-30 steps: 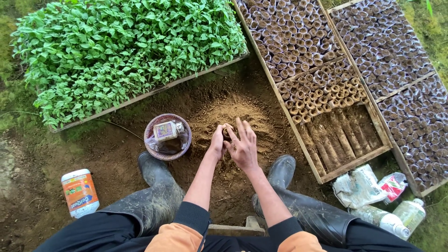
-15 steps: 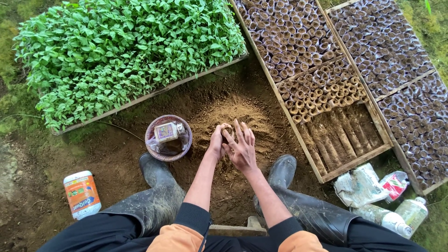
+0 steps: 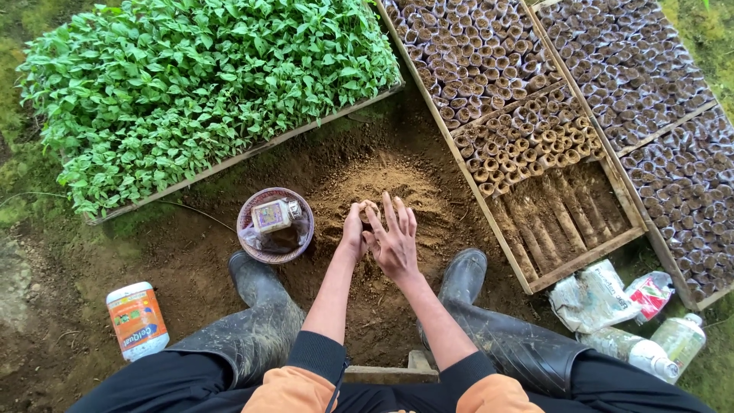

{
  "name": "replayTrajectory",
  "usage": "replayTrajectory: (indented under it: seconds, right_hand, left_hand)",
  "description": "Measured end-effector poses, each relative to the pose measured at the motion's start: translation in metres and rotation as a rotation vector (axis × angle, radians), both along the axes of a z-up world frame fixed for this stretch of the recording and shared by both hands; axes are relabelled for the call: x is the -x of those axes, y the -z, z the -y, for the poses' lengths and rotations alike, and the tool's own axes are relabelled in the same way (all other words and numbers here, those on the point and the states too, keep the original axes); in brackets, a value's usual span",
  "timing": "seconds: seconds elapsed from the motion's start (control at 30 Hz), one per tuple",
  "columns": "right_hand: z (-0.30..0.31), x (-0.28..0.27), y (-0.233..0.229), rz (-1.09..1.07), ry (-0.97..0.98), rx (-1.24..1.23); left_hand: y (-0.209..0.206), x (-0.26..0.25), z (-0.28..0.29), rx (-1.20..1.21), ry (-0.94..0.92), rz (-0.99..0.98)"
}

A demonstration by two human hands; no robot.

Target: The person scoops soil from a pile on the ground and packs it into small plastic seedling pots. They then place the filled pots into a wooden tray. The person repeats this process multiple times, occasionally picking up a small packet from a nearby bucket.

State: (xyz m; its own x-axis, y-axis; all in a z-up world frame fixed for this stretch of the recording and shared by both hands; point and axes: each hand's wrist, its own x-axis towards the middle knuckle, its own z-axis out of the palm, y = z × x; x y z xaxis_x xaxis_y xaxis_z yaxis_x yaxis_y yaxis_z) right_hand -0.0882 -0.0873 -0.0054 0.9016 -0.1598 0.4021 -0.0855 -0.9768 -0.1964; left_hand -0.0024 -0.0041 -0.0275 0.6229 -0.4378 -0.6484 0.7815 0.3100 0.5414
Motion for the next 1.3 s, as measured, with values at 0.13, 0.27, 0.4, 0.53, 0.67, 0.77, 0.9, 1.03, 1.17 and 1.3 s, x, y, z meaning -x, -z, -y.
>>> replayTrajectory:
  seconds: [0.13,0.27,0.4,0.53,0.67,0.77,0.9,1.03,1.17,1.3]
  right_hand:
    - [0.0,-0.005,0.004,-0.016,0.015,0.039]
    - [0.0,0.001,0.011,-0.042,0.044,0.031]
    - [0.001,0.0,0.005,-0.046,0.053,0.076]
    - [-0.003,0.002,0.002,0.037,0.04,0.064]
    - [-0.003,-0.003,0.016,0.023,0.082,0.128]
    - [-0.009,0.002,0.014,0.04,0.067,0.11]
    - [-0.011,0.003,-0.001,0.054,0.06,0.086]
    - [-0.005,-0.002,0.008,-0.049,0.009,0.019]
    - [0.001,-0.008,0.011,-0.221,-0.028,-0.136]
    - [0.003,-0.006,0.031,-0.387,-0.081,-0.181]
  left_hand:
    - [0.028,-0.004,0.002,0.009,0.054,0.057]
    - [0.02,0.004,0.001,-0.035,0.034,0.048]
    - [0.04,0.007,0.001,-0.064,0.017,0.012]
    - [0.048,0.009,0.005,-0.1,-0.025,0.026]
    - [0.042,0.012,0.001,-0.127,0.008,0.042]
    - [0.047,0.018,-0.002,-0.149,-0.014,0.014]
    - [0.033,0.018,-0.002,-0.118,-0.021,0.001]
    - [0.033,0.005,-0.005,-0.082,-0.006,0.057]
    - [0.091,0.003,0.0,-0.05,0.053,0.127]
    - [0.065,0.013,0.002,-0.052,0.17,0.07]
